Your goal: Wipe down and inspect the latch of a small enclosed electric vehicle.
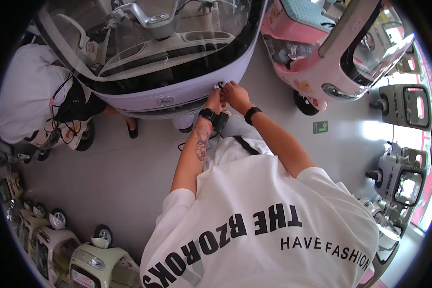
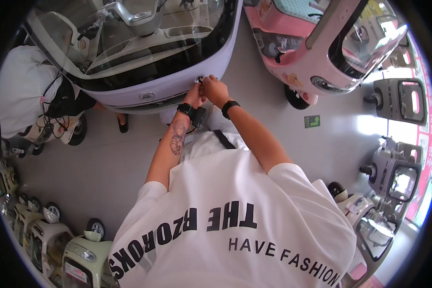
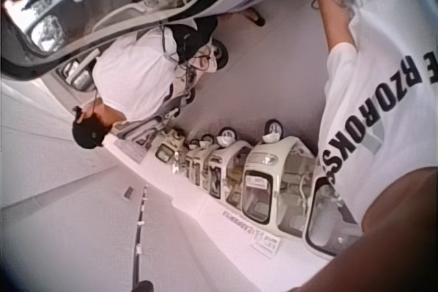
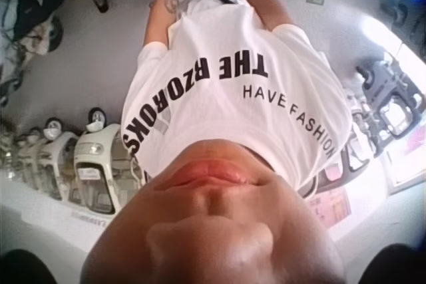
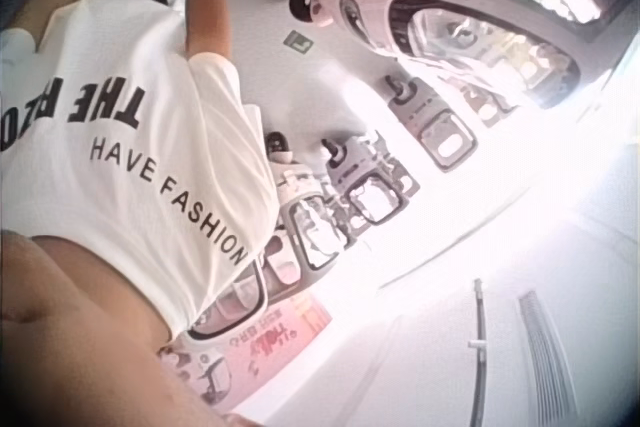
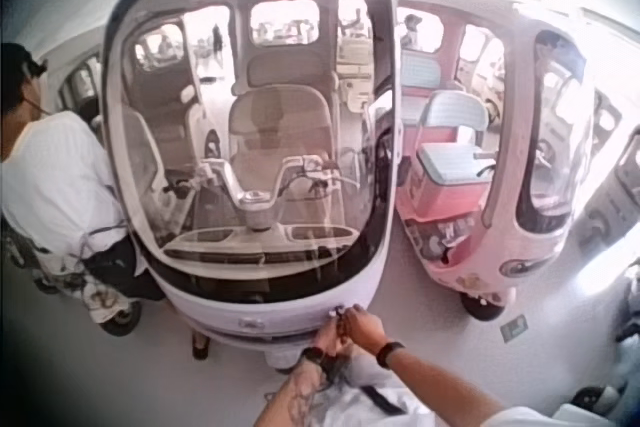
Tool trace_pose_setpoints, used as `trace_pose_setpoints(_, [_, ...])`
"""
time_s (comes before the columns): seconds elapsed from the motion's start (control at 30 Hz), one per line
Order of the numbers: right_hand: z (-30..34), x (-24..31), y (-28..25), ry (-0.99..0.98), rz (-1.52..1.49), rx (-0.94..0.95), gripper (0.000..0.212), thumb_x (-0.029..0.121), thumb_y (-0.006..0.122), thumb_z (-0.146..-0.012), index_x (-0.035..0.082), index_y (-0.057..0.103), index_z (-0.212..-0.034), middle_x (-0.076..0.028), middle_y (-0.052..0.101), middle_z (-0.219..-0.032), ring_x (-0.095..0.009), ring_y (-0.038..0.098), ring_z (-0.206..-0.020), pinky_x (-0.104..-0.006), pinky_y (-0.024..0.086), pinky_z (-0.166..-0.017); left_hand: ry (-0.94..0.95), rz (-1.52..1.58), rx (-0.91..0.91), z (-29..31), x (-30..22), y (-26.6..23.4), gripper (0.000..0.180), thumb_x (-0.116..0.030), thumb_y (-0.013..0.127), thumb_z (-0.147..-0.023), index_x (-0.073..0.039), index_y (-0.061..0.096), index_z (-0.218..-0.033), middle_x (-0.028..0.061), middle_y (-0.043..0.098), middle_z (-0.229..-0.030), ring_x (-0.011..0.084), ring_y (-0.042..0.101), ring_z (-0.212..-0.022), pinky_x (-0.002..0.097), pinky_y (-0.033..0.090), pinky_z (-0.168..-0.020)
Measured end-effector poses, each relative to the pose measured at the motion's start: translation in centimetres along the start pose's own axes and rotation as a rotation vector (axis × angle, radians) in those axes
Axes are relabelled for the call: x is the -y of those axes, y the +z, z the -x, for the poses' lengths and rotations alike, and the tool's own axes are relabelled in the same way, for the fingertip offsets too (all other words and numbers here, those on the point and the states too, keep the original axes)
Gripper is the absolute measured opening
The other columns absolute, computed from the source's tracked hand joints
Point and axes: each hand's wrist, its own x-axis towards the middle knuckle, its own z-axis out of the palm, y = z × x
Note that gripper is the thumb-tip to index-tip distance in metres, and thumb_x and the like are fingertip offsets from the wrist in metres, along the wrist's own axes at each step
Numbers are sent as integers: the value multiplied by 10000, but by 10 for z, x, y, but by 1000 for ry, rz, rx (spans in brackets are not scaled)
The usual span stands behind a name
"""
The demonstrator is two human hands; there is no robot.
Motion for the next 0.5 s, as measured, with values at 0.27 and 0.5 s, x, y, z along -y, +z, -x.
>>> trace_pose_setpoints(0.27, [1, -9, 4, 42, -127, -61, 165, 198, 527, -911, 63, 620, -933, -134, 615, -964, -362, 611, -849, -440, 503, -725, 35, -203, -43, 0, -9, -6, 257, -358, 495, -928, -158, 549, -775, -39, 483, -567, 101, 450, -460, 245, 308, -422])
trace_pose_setpoints(0.5, [-10, -27, 38, 441, -674, -33, 295, 273, 588, -889, -4, 673, -834, -140, 653, -715, -264, 632, -646, -376, 496, -603, 103, -353, -178, 12, -18, 2, 275, -358, 631, -870, -126, 606, -725, -35, 520, -594, 79, 491, -465, 238, 316, -392])
